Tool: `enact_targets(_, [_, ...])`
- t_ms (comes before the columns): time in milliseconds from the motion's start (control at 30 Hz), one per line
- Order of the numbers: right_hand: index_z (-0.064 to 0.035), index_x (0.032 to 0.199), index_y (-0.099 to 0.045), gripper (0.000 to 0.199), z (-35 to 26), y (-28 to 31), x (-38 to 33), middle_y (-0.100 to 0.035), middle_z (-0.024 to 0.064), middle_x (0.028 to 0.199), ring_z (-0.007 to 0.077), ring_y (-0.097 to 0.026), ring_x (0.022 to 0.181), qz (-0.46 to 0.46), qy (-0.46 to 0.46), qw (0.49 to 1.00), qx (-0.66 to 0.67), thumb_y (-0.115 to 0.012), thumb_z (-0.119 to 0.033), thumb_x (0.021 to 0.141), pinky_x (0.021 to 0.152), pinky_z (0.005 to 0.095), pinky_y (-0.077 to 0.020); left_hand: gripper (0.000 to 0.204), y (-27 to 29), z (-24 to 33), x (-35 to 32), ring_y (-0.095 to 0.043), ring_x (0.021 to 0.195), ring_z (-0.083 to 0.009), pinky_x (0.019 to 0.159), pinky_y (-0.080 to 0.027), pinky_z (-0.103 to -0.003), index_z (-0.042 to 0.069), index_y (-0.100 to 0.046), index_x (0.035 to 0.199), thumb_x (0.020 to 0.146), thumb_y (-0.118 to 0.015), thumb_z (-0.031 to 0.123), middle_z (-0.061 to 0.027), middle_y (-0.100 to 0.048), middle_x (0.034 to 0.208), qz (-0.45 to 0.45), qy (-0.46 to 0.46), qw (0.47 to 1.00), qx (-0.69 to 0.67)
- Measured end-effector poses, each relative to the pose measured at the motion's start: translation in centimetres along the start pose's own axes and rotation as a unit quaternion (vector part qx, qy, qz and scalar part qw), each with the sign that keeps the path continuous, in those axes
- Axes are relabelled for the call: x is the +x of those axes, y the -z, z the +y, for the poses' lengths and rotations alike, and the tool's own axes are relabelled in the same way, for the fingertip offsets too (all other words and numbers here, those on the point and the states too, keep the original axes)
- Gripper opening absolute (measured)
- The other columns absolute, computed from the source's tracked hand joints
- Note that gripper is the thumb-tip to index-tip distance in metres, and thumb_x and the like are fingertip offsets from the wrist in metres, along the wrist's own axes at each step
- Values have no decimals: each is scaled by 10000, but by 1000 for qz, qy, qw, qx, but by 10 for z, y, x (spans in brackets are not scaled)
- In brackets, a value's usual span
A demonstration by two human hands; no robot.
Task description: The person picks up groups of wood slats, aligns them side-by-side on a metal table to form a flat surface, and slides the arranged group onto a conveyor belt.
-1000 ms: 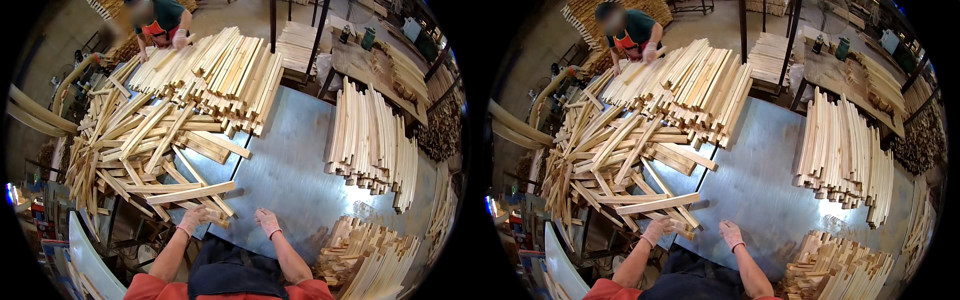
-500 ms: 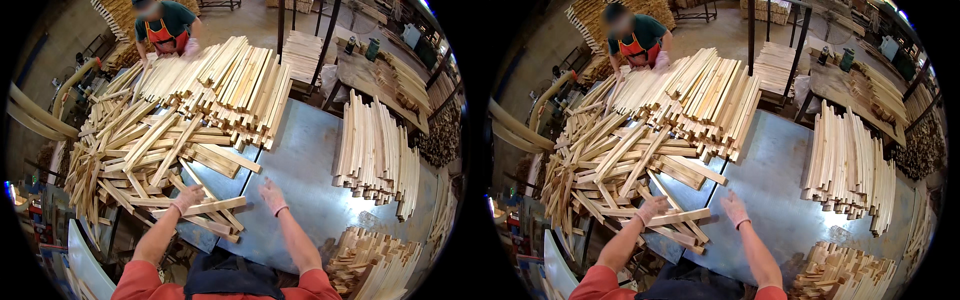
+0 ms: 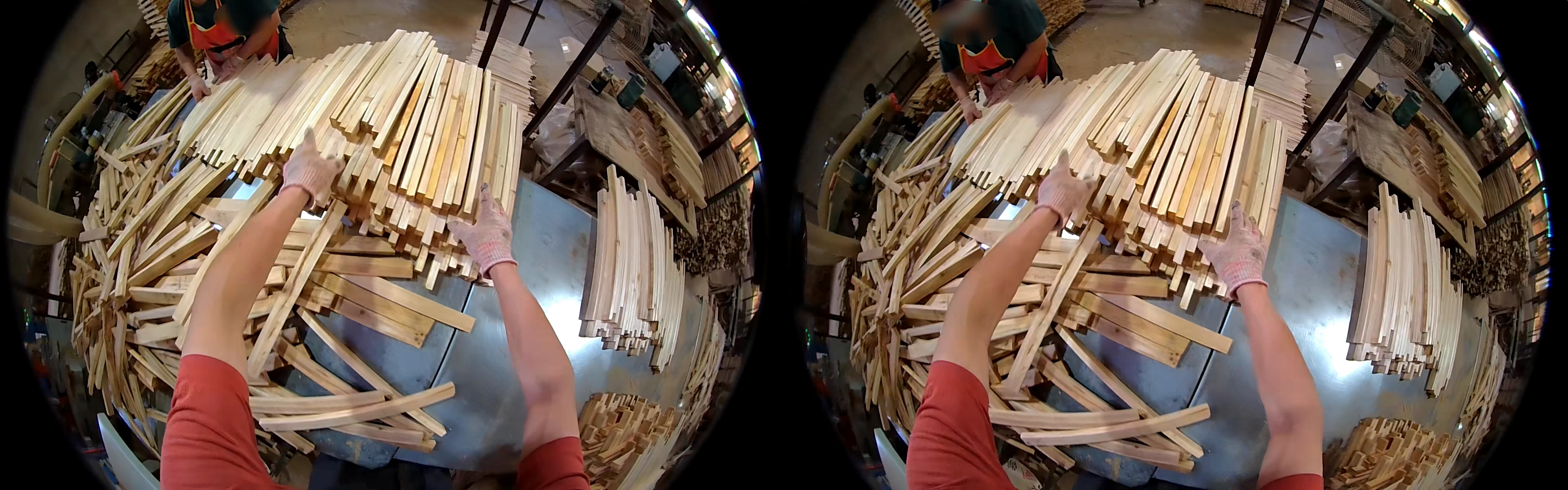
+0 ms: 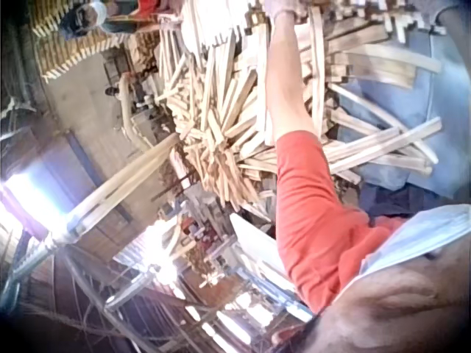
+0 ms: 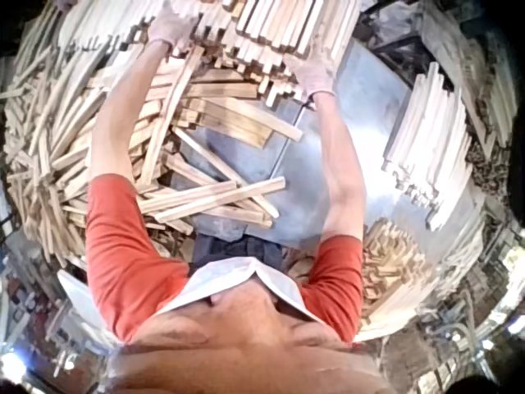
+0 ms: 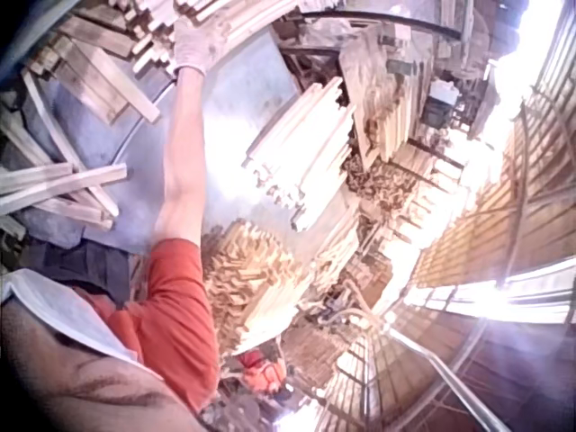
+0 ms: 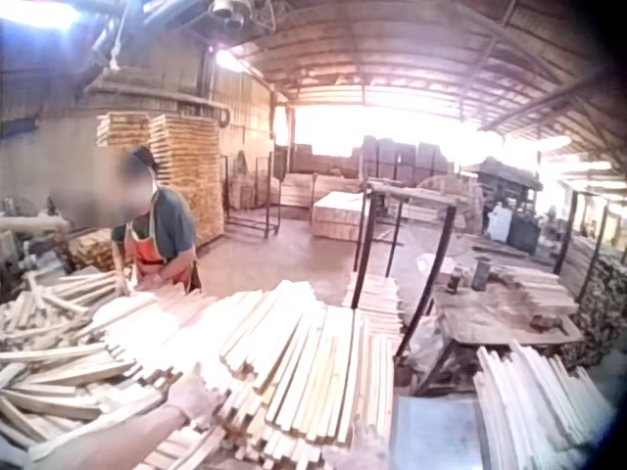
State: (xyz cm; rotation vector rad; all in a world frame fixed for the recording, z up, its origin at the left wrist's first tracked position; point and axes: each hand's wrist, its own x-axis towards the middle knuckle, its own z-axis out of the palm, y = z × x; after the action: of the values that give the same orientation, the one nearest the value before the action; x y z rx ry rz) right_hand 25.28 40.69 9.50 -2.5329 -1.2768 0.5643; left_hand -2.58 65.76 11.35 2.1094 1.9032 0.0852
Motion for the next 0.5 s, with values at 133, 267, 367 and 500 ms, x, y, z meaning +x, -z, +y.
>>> enact_targets(133, [-59, 1705, -251, 1186, -20, -17, 28, -379, 203, 1703, 351, -349, 1582, -1, 19, 999, -26, -835, -554, 799, 1331, 411, -248, 1186, -4, 20, 65, -539, 1452, -392, 1242, -433, -456, 96, -151, 1724, 853, -877, 443, -262, -477, 1622, -23, -28, 999, -14])
enact_targets(267, [-34, 1683, -302, 1198, -18, -22, 41, -422, 235, 1659, 373, -372, 1562, 16, 17, 999, -37, -858, -555, 759, 1323, 397, -261, 1252, -22, 17, 112, -428, 1543, -377, 1249, -416, -458, 130, -198, 1721, 762, -912, 501, -215, -395, 1689, -68, -105, 992, -2])
enact_targets(367, [-11, 1665, -339, 1192, 20, -27, 37, -470, 249, 1617, 386, -414, 1534, 53, 12, 999, -1, -907, -474, 724, 1305, 407, -306, 1255, -37, 39, 102, -463, 1513, -374, 1265, -375, -468, 54, -237, 1696, 741, -918, 499, -224, -476, 1631, -63, -217, 974, -16])
enact_targets(500, [13, 1671, -303, 1191, 80, -1, 15, -466, 243, 1628, 349, -437, 1530, 50, -29, 998, 7, -925, -385, 736, 1299, 389, -328, 1187, -59, 106, 44, -512, 1442, -389, 1262, -357, -455, 28, -323, 1647, 747, -916, 524, -228, -551, 1533, -44, -300, 952, -31])
